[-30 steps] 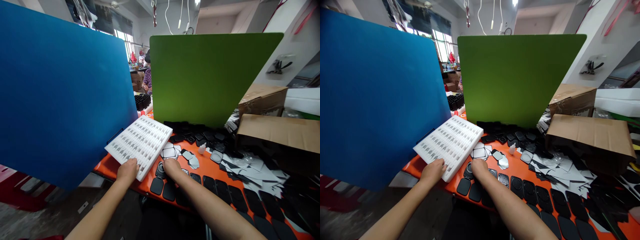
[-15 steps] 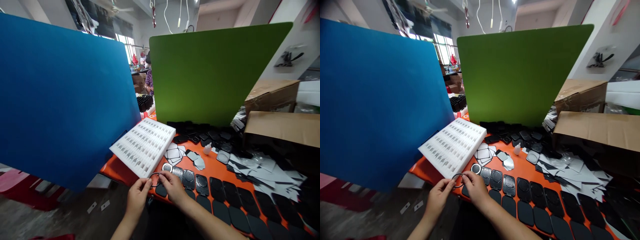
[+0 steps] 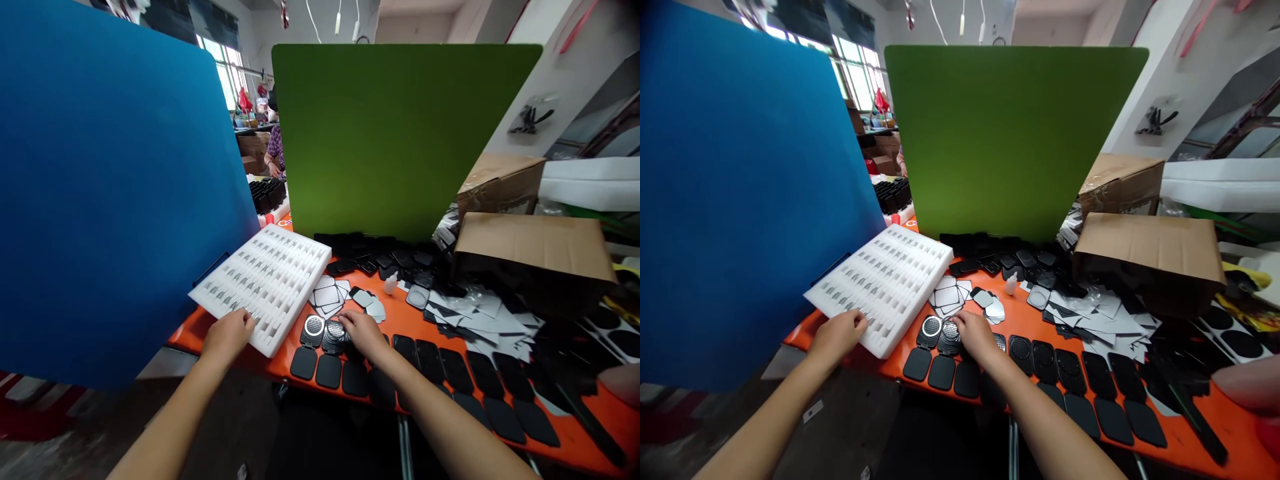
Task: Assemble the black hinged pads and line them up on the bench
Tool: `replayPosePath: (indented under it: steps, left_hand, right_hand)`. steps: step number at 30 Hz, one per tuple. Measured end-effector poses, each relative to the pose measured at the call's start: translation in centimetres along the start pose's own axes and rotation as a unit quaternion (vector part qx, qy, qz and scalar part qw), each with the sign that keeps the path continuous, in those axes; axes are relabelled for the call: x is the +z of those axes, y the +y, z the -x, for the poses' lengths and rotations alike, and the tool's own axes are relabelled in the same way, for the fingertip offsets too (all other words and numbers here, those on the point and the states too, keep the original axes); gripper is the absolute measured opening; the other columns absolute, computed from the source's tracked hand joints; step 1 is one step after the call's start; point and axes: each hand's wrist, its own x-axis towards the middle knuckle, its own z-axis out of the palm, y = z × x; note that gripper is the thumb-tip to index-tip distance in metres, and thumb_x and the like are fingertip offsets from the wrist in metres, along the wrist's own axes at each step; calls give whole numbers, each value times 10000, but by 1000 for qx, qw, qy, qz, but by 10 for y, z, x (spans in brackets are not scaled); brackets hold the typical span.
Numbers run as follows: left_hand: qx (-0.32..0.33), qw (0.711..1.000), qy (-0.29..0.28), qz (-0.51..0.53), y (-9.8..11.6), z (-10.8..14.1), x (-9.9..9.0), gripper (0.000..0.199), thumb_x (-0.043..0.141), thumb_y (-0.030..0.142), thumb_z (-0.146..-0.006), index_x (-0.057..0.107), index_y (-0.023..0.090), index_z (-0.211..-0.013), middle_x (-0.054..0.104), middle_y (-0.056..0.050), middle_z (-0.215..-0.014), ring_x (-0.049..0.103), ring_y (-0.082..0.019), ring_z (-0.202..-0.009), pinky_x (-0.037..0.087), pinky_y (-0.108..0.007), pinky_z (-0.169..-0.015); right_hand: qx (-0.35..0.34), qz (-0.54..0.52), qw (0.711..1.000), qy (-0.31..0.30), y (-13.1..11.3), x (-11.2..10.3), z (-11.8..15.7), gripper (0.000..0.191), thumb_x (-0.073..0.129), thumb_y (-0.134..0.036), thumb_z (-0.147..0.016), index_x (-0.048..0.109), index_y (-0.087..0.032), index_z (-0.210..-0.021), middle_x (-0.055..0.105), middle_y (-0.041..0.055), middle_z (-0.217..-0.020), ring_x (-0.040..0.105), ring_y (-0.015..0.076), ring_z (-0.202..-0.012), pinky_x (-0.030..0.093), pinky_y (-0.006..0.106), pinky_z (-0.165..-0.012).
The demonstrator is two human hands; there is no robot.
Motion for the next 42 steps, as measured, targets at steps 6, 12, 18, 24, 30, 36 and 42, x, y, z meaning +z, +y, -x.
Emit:
replayPosePath:
  steps: [6,12,18,24,30,36,42]
  left_hand:
    - [16,999,-12,-39,0,-9,3,231,437,373,-731,560,177,-747,634,-93,-727,588,-251,-648,367,-278,-504]
    - [44,997,51,-38,3,8,9,242,359,294,-798,567,171,-782,633,-88,-814,594,-238,-749,394,-281,-577]
    - [-5,977,197,79,-5,36,-4,257,396,367,-817,579,198,-881,632,-44,-943,574,-187,-883,417,-234,-704]
    - [-29,915,141,376,43,86,2,256,535,442,-731,616,201,-763,662,0,-719,605,-179,-690,450,-230,-636]
    - [75,901,39,425,83,95,21,254,451,382,-804,629,202,-834,670,-13,-787,612,-158,-734,469,-218,-669]
    - [8,981,141,129,18,31,-1,293,404,343,-792,628,179,-887,611,-108,-935,562,-260,-873,431,-347,-755]
    - [-9,988,93,119,-2,2,12,293,492,398,-701,659,180,-801,610,-111,-862,579,-280,-774,451,-356,-662]
  right_hand:
    - [5,91,995,-37,7,21,-9,252,399,-293,-838,629,-204,-889,656,40,-855,575,176,-804,369,226,-668]
    - [16,139,989,-45,11,30,-18,283,390,-303,-842,639,-169,-836,642,86,-844,564,204,-823,364,253,-700]
    - [11,131,991,-32,6,22,-19,283,404,-282,-830,648,-137,-827,607,123,-887,539,221,-876,366,275,-742]
    - [-13,-77,995,-57,-19,14,16,322,336,-354,-868,574,-213,-1033,629,41,-904,567,154,-826,415,242,-710]
    - [21,-401,916,-20,-41,33,49,302,469,-436,-792,590,-172,-877,616,33,-719,545,141,-626,426,239,-566]
    - [70,-354,932,20,-12,9,44,356,472,-474,-768,605,-167,-889,599,21,-637,514,143,-536,397,248,-504]
    - [51,-137,987,70,19,-21,42,291,424,-388,-806,634,-214,-906,655,36,-842,580,183,-796,414,261,-700]
